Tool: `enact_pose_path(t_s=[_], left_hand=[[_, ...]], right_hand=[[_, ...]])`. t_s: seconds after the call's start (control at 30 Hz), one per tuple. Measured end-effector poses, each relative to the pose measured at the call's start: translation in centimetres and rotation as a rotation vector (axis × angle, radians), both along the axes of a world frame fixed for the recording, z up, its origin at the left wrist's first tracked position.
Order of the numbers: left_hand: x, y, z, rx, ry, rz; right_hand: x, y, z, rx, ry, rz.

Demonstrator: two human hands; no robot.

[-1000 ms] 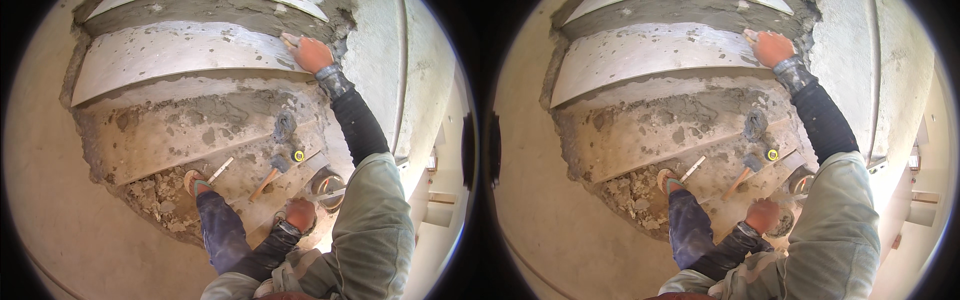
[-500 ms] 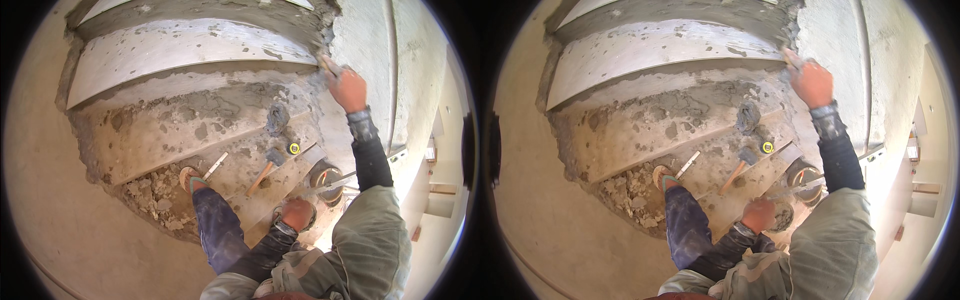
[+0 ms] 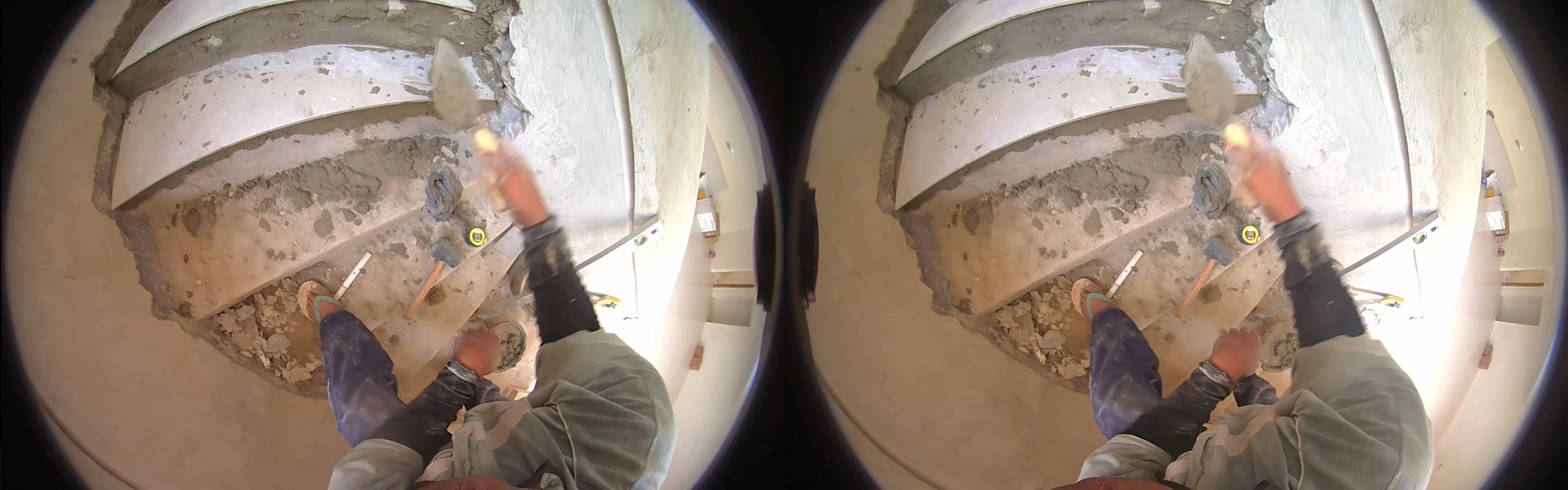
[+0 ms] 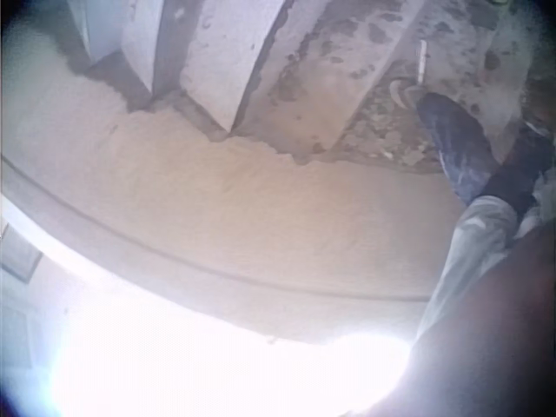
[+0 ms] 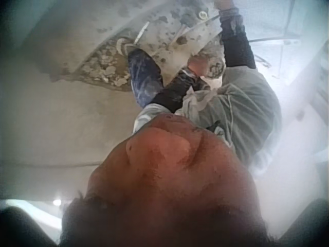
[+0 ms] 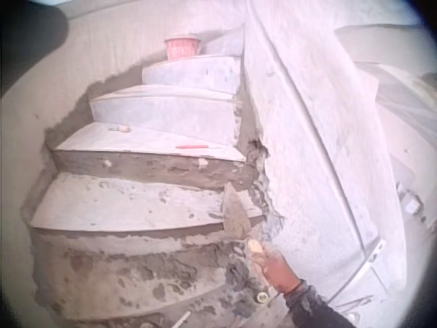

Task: The person applies mortar with a trowel to a concrete stair step, places a tile on the mortar, and uses a tape measure to check the dimensions and alignment of the tiles.

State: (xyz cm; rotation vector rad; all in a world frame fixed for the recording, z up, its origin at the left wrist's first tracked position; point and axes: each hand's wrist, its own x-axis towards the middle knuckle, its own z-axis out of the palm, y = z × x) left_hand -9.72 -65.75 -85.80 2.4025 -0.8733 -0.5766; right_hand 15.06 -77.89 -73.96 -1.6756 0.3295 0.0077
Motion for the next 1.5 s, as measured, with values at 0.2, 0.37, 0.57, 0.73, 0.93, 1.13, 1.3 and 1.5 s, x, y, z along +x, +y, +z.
enact_pose_path(t_s=[0.2, 0.37, 0.57, 0.73, 0.93, 1.13, 1.3, 1.5], left_hand=[[1.0, 0.4, 1.3, 0.053, 0.125, -0.283], [1.2, 0.0, -0.2, -0.065, 0.079, -0.156], [2.9, 1.5, -0.6, -0.101, 0.034, -0.084], [3.6, 2.1, -0.8, -0.12, 0.032, -0.065], [4.2, 3.1, -0.4, -0.143, 0.034, -0.034], [4.3, 3.1, -0.3, -0.164, 0.036, -0.02], [4.1, 3.1, -0.3, -0.156, 0.038, -0.018], [3.8, 2.6, -0.2, -0.179, 0.027, -0.015]], right_hand=[[3.8, 14.5, -2.8, 0.861, -0.06, -0.097], [14.6, 21.0, -2.3, 1.186, -0.009, -0.482], [23.5, 24.3, -2.2, 1.274, -0.057, -0.617], [27.0, 25.5, -2.4, 1.268, -0.088, -0.607], [28.3, 28.2, -0.3, 1.206, -0.194, -0.641], [27.9, 27.9, 0.6, 1.263, -0.302, -0.62], [26.5, 27.6, 2.3, 1.331, -0.289, -0.614], [22.5, 25.7, -0.5, 1.059, -0.4, -0.456]])
